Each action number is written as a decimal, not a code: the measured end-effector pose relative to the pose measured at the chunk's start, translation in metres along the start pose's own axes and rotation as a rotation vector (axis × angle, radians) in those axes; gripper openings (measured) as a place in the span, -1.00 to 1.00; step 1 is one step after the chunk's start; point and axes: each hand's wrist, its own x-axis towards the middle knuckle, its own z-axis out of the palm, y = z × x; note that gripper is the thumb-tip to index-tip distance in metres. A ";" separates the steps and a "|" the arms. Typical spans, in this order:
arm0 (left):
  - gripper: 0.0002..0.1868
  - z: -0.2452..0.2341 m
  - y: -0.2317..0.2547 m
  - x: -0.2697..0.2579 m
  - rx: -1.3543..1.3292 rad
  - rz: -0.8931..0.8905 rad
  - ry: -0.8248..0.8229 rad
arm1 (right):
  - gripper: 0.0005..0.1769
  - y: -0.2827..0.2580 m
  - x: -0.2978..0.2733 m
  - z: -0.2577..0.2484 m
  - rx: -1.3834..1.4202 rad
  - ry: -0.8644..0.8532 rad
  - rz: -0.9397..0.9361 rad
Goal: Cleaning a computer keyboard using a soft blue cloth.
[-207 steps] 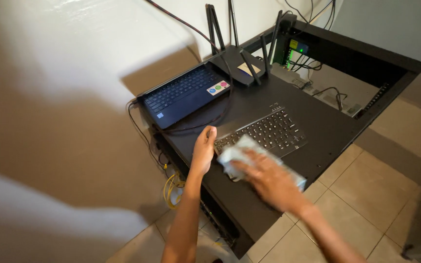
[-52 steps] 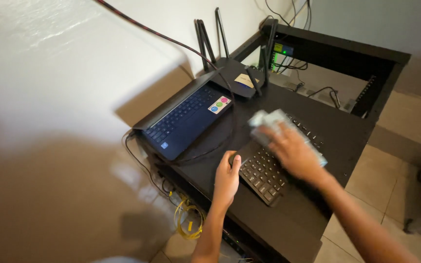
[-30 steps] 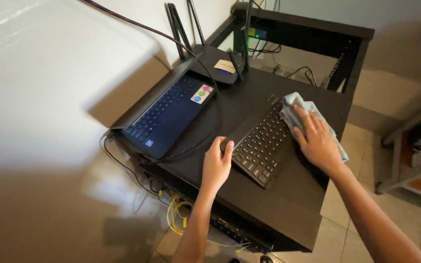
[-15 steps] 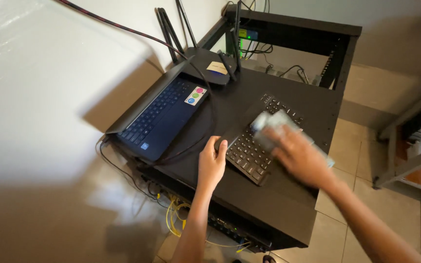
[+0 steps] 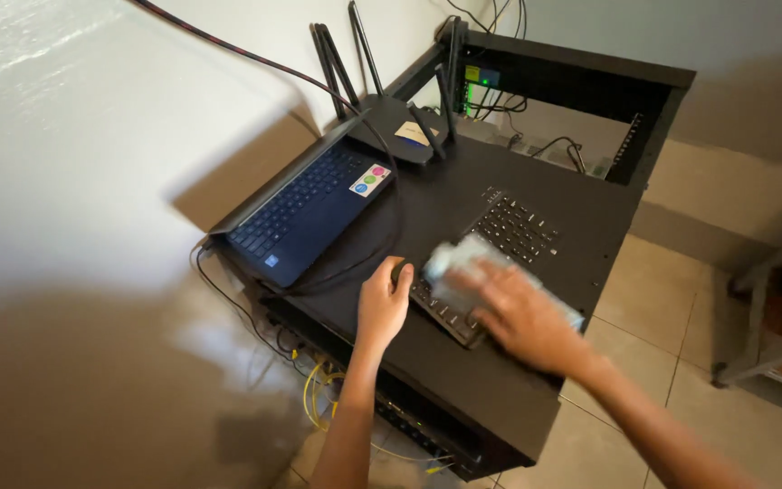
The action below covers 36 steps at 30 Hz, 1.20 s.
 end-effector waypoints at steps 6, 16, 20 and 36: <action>-0.67 0.002 -0.004 -0.001 0.082 0.053 -0.026 | -0.25 0.079 -0.004 -0.019 -0.119 0.159 0.334; -0.65 0.005 -0.007 0.003 0.094 0.037 0.011 | -0.35 -0.008 -0.013 -0.011 0.009 0.041 -0.078; -0.61 0.008 -0.021 0.003 0.107 0.148 0.017 | -0.39 0.032 -0.015 -0.021 0.079 0.024 -0.101; -0.67 0.009 -0.015 0.001 0.023 0.098 -0.010 | -0.35 0.016 -0.031 -0.023 0.158 0.103 -0.159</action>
